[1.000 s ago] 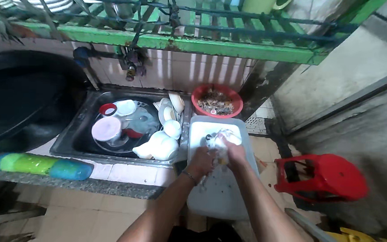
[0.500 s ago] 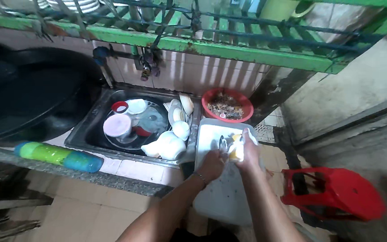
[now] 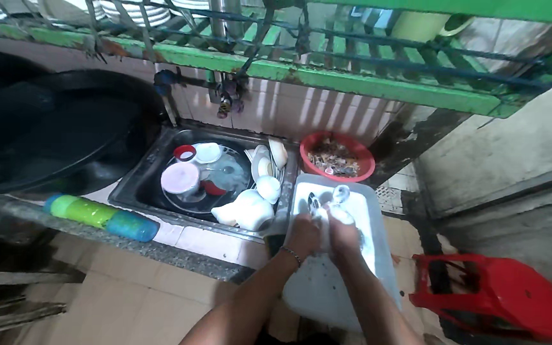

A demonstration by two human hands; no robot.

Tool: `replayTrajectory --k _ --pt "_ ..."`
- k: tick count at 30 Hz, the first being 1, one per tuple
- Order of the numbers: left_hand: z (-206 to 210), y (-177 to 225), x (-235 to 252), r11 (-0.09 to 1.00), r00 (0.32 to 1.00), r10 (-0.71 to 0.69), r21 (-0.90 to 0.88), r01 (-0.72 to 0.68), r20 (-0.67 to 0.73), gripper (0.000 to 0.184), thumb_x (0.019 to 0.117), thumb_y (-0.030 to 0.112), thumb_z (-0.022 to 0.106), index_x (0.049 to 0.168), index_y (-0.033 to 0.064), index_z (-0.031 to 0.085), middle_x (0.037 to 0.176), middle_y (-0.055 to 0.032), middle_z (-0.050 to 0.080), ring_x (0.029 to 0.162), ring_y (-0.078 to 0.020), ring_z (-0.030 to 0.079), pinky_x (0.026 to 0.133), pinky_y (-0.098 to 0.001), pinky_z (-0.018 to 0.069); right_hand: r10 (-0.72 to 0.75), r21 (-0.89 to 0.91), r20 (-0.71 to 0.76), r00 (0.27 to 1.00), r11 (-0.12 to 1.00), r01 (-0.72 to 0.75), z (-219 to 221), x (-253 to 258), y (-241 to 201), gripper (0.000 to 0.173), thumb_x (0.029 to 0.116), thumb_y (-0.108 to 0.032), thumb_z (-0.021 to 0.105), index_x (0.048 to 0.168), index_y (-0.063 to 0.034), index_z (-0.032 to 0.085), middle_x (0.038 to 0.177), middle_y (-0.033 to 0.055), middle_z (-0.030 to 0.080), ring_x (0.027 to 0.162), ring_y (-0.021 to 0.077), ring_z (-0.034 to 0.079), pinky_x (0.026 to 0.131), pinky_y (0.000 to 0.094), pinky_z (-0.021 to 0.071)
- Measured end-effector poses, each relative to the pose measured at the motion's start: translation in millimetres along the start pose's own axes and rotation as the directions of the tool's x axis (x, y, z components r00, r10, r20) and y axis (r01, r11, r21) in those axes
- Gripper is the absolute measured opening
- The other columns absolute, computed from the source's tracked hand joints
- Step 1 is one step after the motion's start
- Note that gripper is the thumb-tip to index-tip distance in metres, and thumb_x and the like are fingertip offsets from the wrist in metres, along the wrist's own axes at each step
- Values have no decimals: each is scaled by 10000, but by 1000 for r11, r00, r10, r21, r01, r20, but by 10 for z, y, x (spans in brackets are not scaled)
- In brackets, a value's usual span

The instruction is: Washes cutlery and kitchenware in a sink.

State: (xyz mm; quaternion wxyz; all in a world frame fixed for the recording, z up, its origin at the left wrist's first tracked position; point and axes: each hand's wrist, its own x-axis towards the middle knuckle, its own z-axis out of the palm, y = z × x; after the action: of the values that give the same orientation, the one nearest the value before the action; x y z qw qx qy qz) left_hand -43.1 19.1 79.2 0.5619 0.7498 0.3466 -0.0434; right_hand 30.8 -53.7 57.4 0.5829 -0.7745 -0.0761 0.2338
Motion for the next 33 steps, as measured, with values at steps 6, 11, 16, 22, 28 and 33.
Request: replayTrajectory --k 6,11,16,22,28,33 --pt "-121 -172 23 981 996 -65 -184 54 -54 417 1129 285 406 1242 -71 589 1139 -253 643 993 -335 673 897 -499 565 25 -241 350 936 968 64 -169 -31 -164 187 1058 -143 573 1104 8 674 906 111 675 765 166 638 727 365 562" --pt "-215 -425 196 843 963 -125 -538 -25 -240 360 1096 276 494 1264 -33 574 1068 -192 643 921 -256 626 820 -447 539 22 -428 496 868 876 222 164 -201 -127 299 1031 -201 636 1237 16 647 1106 178 694 1016 245 674 948 436 547" --pt "-945 -635 643 816 865 -289 -579 -1 -410 323 1117 297 419 1090 14 574 756 -32 542 574 -104 499 538 -284 475 158 -447 522 838 887 111 133 -338 18 307 1024 -311 650 1170 -44 684 1013 133 705 906 216 686 860 423 568" --pt "-2177 -1199 1325 949 804 -277 -278 145 -526 401 1065 255 510 1290 -71 569 1124 -231 625 911 -305 612 827 -509 528 177 -466 334 926 885 -1 -410 -222 281 333 1034 -321 635 1190 -31 680 1041 156 706 932 250 686 879 457 565" --pt "-1903 -663 1248 992 845 -50 70 103 -532 548 1037 288 603 1421 -84 487 1366 -345 559 1280 -492 548 1071 -658 424 196 -492 198 960 867 -75 -730 -146 506 390 1011 -351 666 1232 -29 651 1104 179 696 1030 287 672 946 500 529" --pt "-326 -268 1169 854 914 403 343 -390 36 326 1035 168 579 1296 -14 650 1198 -230 693 1095 -347 689 997 -549 531 119 -419 139 983 907 -50 -857 -152 640 379 997 -321 683 1234 -27 645 1082 157 698 993 251 680 913 470 553"
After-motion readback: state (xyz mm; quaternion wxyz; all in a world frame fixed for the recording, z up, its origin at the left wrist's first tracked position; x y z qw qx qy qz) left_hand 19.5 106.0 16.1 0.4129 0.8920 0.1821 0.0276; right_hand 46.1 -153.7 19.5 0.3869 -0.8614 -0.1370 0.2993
